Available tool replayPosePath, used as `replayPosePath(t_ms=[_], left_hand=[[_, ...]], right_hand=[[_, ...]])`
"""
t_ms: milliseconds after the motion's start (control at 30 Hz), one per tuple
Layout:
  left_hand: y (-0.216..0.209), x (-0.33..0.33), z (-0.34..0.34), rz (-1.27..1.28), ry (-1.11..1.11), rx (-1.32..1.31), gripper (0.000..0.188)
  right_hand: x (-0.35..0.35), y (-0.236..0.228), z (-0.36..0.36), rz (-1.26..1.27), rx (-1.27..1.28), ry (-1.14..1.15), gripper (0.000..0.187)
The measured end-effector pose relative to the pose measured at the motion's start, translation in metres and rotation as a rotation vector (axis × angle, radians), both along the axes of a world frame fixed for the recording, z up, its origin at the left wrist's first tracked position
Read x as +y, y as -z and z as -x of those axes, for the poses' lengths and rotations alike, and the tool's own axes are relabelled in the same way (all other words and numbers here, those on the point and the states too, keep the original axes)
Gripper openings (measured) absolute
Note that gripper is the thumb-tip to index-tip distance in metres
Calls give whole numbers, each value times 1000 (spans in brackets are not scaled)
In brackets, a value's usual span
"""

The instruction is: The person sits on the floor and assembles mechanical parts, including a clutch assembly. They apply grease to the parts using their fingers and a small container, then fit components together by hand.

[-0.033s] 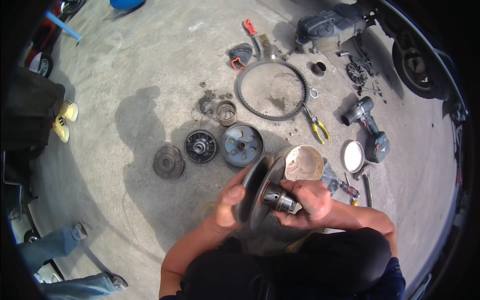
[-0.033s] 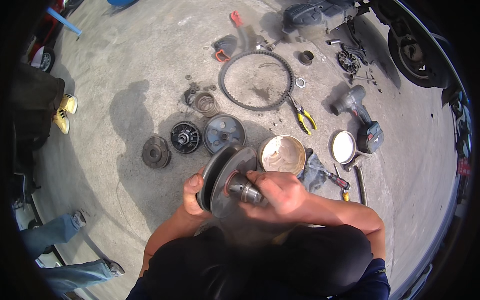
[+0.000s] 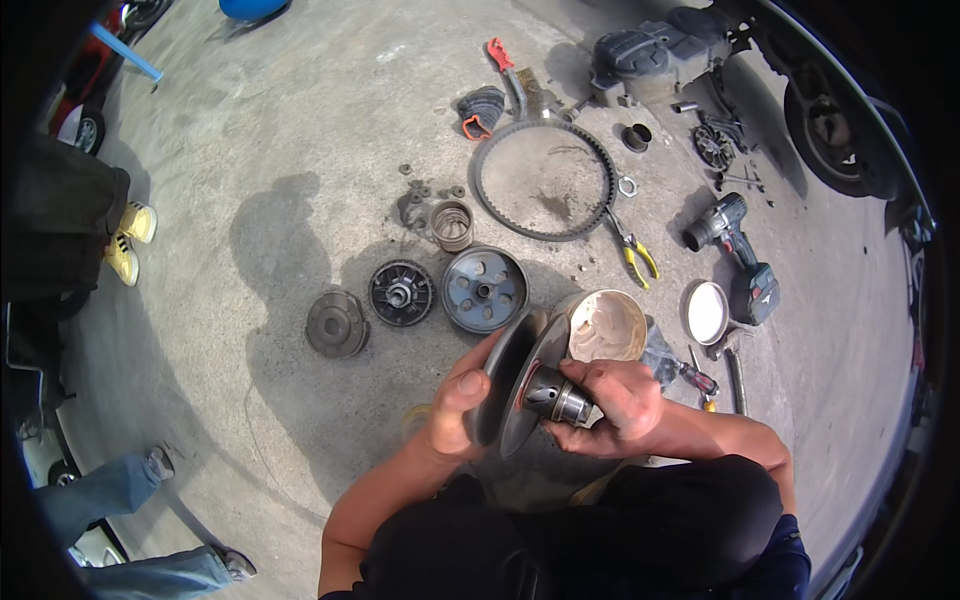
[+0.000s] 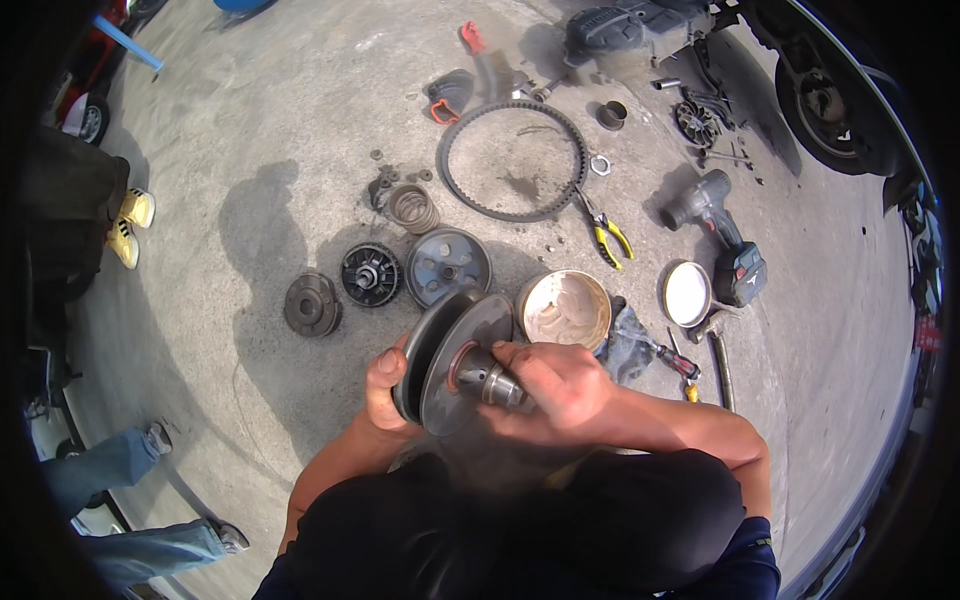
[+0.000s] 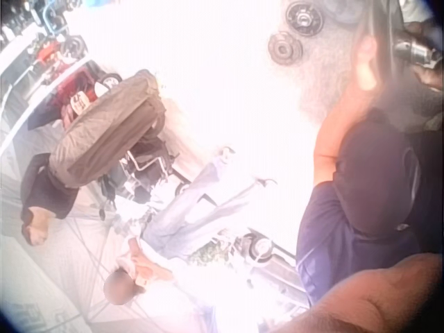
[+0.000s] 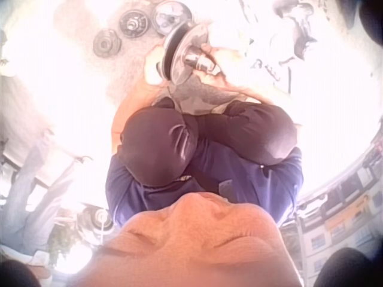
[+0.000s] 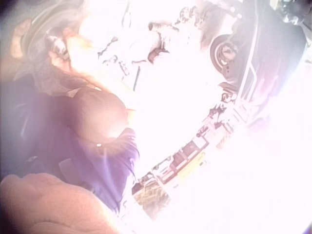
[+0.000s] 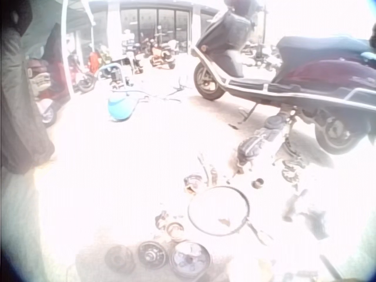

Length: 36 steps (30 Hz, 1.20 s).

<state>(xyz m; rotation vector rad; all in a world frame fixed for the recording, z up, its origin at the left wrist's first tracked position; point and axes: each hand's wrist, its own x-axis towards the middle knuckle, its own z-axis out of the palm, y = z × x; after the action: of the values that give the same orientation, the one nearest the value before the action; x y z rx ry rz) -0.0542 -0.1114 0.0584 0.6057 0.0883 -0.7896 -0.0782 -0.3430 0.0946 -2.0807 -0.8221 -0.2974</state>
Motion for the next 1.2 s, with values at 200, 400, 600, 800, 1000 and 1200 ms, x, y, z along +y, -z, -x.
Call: replayPosePath(t_ms=[200, 400, 600, 800, 1000, 1200], left_hand=[[2, 2, 1, -15, -9, 17, 105], [1, 1, 3, 24, -26, 46, 105], [7, 6, -3, -60, -4, -19, 105], [3, 5, -3, -168, -7, -50, 110], [-2, 3, -6, -237, -5, -131, 117], [0, 8, -8, -219, 18, -216, 124]], right_hand=[[0, 2, 1, 2, 9, 2, 58], [-1, 4, 3, 25, 58, 21, 62], [-1, 7, 2, 51, 145, 42, 52], [3, 14, 0, 12, 128, 67, 54], [1, 17, -4, 13, 103, 41, 55], [1, 11, -2, -9, 157, 74, 54]])
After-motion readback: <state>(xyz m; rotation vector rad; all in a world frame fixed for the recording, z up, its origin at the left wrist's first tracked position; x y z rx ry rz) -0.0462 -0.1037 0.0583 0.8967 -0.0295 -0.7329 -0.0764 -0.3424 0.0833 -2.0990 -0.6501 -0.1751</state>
